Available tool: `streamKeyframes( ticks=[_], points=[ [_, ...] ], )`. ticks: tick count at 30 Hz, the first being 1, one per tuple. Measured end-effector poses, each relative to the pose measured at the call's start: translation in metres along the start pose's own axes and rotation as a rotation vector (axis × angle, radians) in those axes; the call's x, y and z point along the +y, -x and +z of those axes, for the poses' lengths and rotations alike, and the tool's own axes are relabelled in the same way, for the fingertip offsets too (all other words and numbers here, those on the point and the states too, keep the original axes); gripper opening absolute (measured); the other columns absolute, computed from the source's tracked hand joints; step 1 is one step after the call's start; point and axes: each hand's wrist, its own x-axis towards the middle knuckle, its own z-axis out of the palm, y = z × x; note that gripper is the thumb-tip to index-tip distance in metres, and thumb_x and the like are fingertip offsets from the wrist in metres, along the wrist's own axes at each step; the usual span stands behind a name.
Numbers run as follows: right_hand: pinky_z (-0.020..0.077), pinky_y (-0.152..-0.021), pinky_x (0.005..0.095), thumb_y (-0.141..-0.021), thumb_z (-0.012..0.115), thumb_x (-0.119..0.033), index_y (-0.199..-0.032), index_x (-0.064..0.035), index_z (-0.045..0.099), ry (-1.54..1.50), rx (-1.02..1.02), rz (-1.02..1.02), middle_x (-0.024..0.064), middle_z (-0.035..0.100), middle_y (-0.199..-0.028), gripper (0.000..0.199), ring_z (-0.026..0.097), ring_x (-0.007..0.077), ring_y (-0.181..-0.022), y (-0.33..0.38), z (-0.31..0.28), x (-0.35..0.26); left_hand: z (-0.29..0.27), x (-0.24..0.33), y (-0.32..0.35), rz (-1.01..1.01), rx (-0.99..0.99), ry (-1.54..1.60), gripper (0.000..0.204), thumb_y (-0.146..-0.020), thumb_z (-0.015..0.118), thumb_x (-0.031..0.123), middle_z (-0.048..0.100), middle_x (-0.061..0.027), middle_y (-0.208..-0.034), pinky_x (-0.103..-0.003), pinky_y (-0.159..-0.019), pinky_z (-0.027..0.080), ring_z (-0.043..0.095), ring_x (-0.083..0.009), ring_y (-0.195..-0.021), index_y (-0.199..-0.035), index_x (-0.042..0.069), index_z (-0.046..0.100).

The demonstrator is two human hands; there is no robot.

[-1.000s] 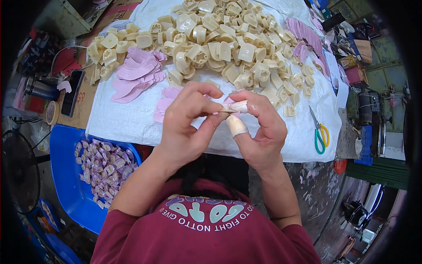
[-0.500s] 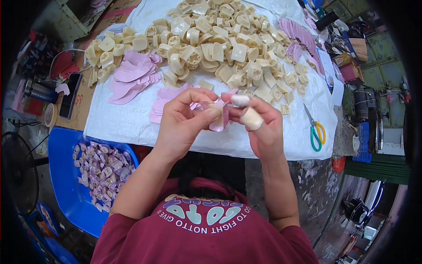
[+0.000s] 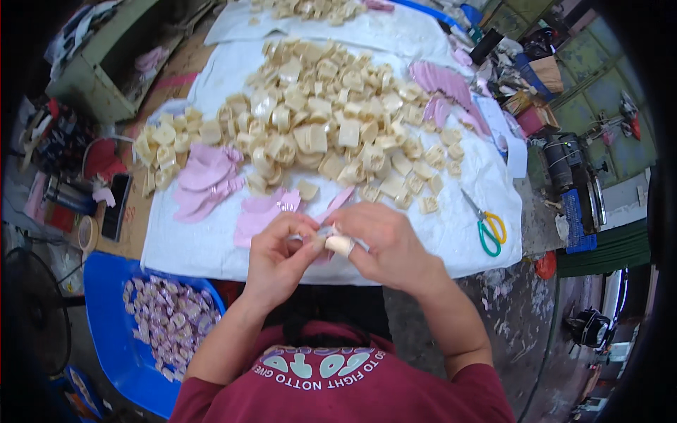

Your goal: The person wraps small, beige, rectangular items individually in pink paper. They pick up a piece of paper, place the item on it, fold the paper around the item, and place the wrapped unit into a blue bin. The process is repeated continuously throughout the clip.

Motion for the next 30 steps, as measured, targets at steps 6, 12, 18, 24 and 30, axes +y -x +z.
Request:
streamKeyframes(
  ticks=[6, 12, 18, 24, 30],
  points=[
    [0.0476, -0.07, 0.0329, -0.077, 0.063, -0.004, -0.083, -0.0017, 0.063, -0.177, 0.153, 0.117, 0.0132, 0.064, -0.085, 0.006, 0.061, 0.0264, -0.075, 0.011, 0.025, -0.001, -0.009, 0.013, -0.008, -0.208, -0.102, 0.074, 0.007, -0.086, 0.061, -0.003, 0.058, -0.0049, -0.096, -0.024, -0.066, 0.053, 0.062, -0.0119, -0.076, -0.09, 0.001, 0.057],
    [0.0484, -0.075, 0.037, -0.077, 0.065, -0.006, -0.086, -0.0005, 0.062, -0.336, 0.226, 0.225, 0.0128, 0.064, -0.088, 0.012, 0.061, 0.028, -0.083, 0.009, 0.032, 0.001, -0.008, -0.004, -0.01, 0.097, -0.034, -0.269, 0.013, -0.086, 0.06, -0.004, 0.058, -0.0077, -0.103, -0.026, -0.067, 0.054, 0.064, -0.0147, -0.081, -0.097, -0.001, 0.056],
    [0.0476, -0.083, 0.0397, -0.072, 0.066, -0.004, -0.082, -0.0008, 0.06, 0.123, 0.502, -0.099, 0.0134, 0.063, -0.1, 0.012, 0.059, 0.0318, -0.095, 0.003, 0.029, -0.004, 0.007, 0.01, -0.01, -0.493, 0.017, 0.613, 0.038, -0.098, 0.044, 0.029, 0.061, -0.0124, -0.109, -0.038, -0.078, 0.055, 0.066, -0.0245, -0.09, -0.126, 0.003, 0.045],
    [0.0392, -0.1, 0.0321, -0.087, 0.06, -0.008, -0.124, -0.0007, 0.055, -0.842, 0.453, 0.34, 0.0145, 0.047, -0.136, 0.038, 0.051, 0.0214, -0.12, 0.015, 0.062, -0.012, 0.009, 0.011, -0.012, -0.415, 0.113, 0.655, 0.043, -0.099, 0.036, 0.031, 0.06, -0.0106, -0.108, -0.038, -0.077, 0.053, 0.063, -0.0216, -0.092, -0.134, 0.007, 0.04],
    [0.0447, -0.091, 0.0259, -0.092, 0.052, -0.005, -0.135, -0.0027, 0.045, -1.253, 0.226, 0.429, 0.0136, 0.042, -0.141, 0.043, 0.054, 0.0128, -0.111, 0.007, 0.07, -0.009, 0.024, 0.014, -0.01, -0.25, 0.264, 0.497, 0.046, -0.099, 0.035, 0.032, 0.06, -0.0074, -0.102, -0.03, -0.06, 0.049, 0.06, -0.0179, -0.08, -0.139, 0.007, 0.037]
  ],
)
